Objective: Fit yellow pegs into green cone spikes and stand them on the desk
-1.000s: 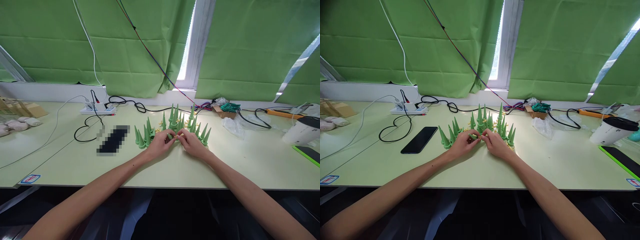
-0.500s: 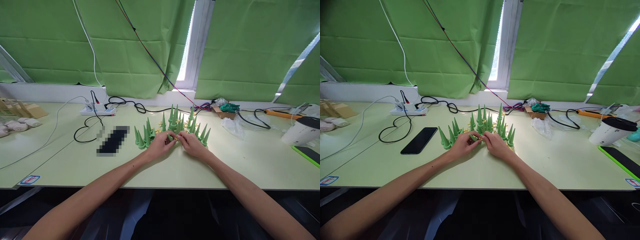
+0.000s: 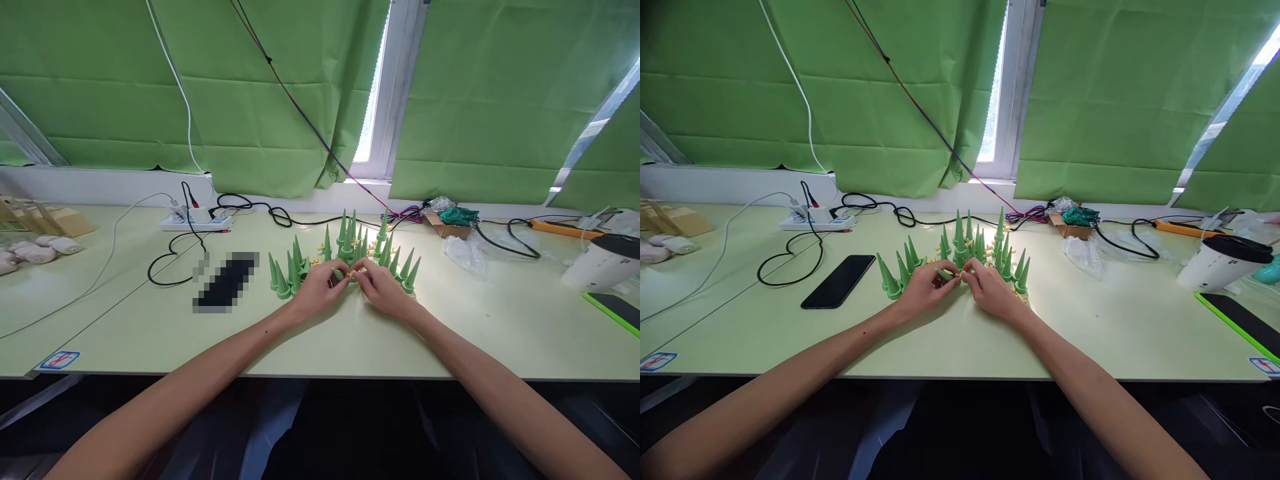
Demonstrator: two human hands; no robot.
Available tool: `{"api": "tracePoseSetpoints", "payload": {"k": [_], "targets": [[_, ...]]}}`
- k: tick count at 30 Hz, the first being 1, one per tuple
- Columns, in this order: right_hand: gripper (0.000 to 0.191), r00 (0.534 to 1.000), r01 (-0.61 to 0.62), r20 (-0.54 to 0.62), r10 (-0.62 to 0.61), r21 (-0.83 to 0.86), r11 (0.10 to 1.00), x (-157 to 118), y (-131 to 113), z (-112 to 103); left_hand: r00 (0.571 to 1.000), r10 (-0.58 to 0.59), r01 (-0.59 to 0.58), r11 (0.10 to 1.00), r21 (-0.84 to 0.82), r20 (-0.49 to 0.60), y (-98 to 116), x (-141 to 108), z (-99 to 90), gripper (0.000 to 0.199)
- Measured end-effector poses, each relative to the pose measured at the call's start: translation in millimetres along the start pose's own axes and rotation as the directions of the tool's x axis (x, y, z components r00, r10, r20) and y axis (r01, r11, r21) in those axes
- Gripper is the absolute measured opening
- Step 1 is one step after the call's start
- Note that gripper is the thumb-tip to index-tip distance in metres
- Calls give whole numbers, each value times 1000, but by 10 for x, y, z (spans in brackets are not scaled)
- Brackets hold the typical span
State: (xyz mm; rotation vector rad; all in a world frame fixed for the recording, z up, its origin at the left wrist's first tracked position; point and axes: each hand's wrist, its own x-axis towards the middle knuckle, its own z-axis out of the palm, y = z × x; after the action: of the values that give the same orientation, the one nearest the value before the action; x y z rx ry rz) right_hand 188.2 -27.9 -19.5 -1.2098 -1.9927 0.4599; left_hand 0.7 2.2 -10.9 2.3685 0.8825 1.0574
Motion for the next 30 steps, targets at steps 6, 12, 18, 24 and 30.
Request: {"api": "tracePoseSetpoints", "payload": {"k": [6,12,18,24,30], "targets": [[15,1000,-2,12,2,-3,1000,2,19,-3,1000,-21,21,1000,23,7,11,-5,2,22],[16,1000,21,1,-21,-17,1000,0,66,-7,999,-30,30,999,20,13,11,-15,-1,24],[20,999,37,-6,-37,-49,998,6,71,2,999,-28,28,1000,0,19,7,-19,2,22],[28,999,43,-8,-43,-65,997,9,46,-2,998,-44,45,999,-18,41,18,-24,7,23],[32,999,47,-16,-48,-90,995,5,38,-3,999,-34,34,999,-13,35,-17,-30,27,23]]}}
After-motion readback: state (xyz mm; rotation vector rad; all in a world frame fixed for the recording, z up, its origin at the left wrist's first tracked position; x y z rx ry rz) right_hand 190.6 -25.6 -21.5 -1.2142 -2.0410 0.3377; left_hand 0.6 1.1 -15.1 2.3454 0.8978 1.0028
